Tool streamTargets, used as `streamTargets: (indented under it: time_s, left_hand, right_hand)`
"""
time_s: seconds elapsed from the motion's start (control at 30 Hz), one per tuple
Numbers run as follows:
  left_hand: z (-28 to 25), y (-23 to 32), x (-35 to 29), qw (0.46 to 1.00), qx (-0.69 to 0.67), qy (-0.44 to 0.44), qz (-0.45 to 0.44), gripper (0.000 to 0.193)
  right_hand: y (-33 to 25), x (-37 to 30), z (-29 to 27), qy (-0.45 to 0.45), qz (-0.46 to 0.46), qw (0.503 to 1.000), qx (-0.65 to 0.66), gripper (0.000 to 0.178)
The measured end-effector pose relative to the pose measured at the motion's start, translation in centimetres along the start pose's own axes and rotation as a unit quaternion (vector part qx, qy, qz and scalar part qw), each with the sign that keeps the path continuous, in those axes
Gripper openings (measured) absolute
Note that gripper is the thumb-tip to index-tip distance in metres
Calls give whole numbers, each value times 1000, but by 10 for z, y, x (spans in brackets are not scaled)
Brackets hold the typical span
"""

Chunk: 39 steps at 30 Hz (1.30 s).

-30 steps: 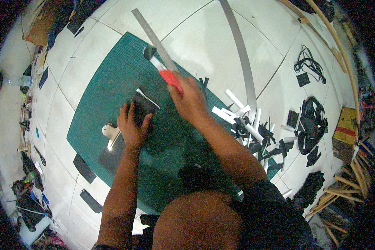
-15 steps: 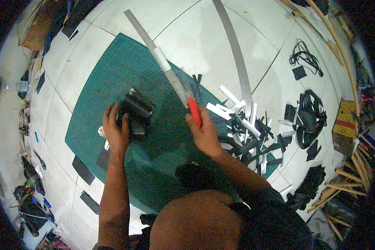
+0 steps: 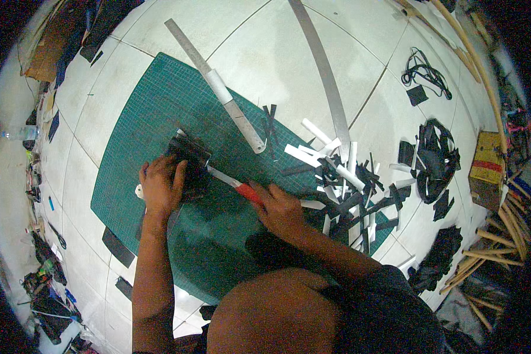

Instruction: The person cuts pieces of black fabric using a utility knife and a metal ruler on a green cutting mat.

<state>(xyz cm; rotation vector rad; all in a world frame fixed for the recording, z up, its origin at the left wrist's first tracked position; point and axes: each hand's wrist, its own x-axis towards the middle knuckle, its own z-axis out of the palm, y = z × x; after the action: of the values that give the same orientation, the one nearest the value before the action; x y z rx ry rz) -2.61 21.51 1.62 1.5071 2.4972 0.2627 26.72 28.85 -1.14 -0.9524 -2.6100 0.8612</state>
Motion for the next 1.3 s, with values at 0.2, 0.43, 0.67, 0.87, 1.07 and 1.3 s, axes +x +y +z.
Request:
streamTargets:
  time_s: [0.2, 0.43, 0.67, 0.87, 1.07, 1.3]
  left_hand:
    - [2, 19, 8, 996, 45, -50, -59, 51]
    - [57, 6, -7, 994, -29, 80, -62, 66]
    - [57, 16, -10, 992, -33, 79, -89, 73]
    - [55, 17, -7, 992, -1, 48, -113, 75]
    - [58, 14, -8, 992, -1, 42, -119, 75]
    - [48, 20, -5, 992, -48, 48, -104, 72]
  right_hand:
    - [0, 18, 11, 33, 18, 999, -26, 51]
    - [-9, 53, 15, -48, 32, 998, -26, 52]
    - [-11, 67, 19, -43, 33, 998, -41, 49]
    - [-15, 69, 3, -65, 29, 996, -51, 50]
    - [-20, 105, 11, -38, -8, 998, -54, 48]
    - [-20, 189, 2, 190, 19, 977, 99, 48]
